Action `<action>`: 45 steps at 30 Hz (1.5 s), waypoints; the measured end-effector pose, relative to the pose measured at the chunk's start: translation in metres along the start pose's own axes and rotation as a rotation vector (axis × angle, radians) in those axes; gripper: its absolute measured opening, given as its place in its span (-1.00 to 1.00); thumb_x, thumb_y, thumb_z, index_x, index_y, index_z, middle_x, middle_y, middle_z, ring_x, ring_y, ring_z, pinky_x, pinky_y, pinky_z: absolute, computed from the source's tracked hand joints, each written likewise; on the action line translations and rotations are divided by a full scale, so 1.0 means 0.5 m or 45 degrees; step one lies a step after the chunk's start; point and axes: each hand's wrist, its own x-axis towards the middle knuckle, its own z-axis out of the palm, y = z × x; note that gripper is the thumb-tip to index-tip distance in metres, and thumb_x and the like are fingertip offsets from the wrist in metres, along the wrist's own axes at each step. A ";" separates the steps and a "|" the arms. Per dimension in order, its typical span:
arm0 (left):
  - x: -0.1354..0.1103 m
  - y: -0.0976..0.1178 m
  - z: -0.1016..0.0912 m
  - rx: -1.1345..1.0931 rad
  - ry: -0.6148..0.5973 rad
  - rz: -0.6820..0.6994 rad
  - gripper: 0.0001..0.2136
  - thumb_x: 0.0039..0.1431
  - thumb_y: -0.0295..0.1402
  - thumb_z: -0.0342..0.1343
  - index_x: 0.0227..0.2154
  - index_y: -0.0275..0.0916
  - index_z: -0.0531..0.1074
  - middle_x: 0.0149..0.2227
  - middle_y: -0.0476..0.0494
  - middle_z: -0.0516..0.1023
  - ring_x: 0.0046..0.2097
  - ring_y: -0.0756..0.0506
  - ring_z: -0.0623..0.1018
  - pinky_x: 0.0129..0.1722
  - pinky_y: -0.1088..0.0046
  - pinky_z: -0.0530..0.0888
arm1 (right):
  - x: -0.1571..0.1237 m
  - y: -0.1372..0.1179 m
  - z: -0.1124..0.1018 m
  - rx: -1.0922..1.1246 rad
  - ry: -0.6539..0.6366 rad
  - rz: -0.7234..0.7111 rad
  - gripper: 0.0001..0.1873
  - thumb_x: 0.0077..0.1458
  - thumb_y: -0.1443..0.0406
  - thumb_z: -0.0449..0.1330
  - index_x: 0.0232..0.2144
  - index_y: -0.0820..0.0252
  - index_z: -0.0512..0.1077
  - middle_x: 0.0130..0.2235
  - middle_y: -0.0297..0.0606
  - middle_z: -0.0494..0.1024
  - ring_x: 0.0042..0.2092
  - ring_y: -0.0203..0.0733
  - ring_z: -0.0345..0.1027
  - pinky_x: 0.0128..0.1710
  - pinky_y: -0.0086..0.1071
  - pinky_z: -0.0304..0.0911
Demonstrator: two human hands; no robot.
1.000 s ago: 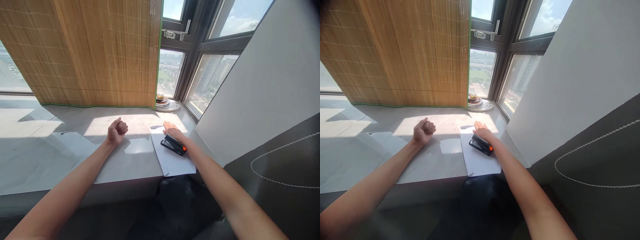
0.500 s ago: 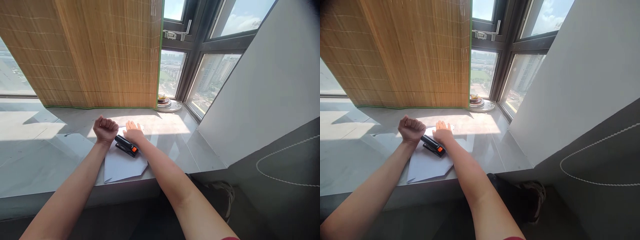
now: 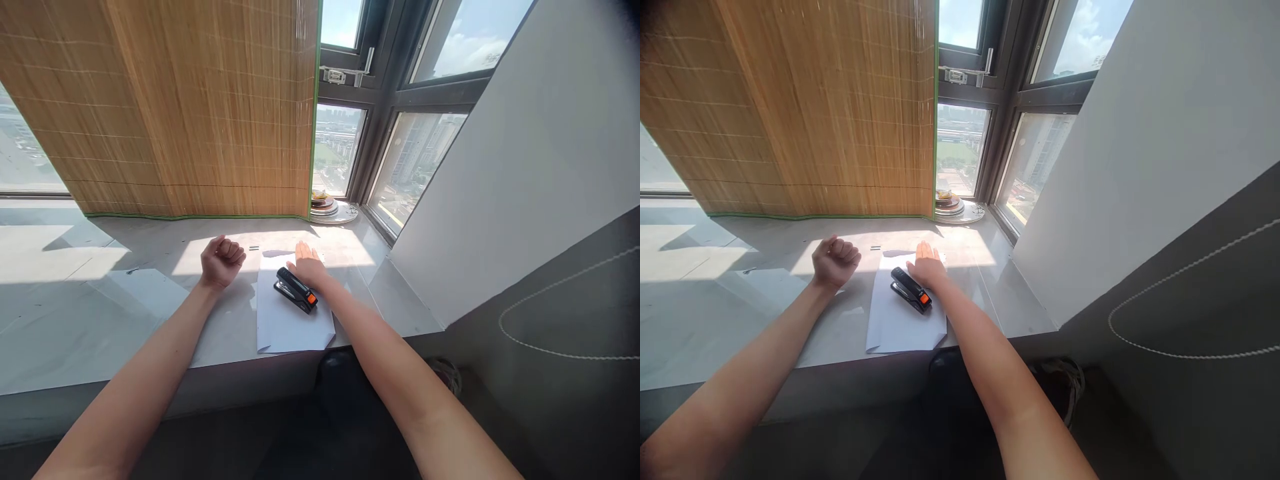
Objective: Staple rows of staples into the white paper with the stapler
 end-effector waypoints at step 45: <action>-0.024 -0.100 0.032 2.333 -0.517 -0.015 -0.65 0.36 -0.15 0.00 -0.54 -0.16 0.38 -0.49 -0.11 0.48 -0.41 -0.15 0.40 -0.37 0.33 0.11 | -0.254 0.016 -0.083 0.844 0.590 0.092 -0.76 0.14 0.19 0.25 -0.15 0.09 0.60 -0.08 -0.20 0.65 -0.11 -0.02 0.47 0.02 -0.14 0.40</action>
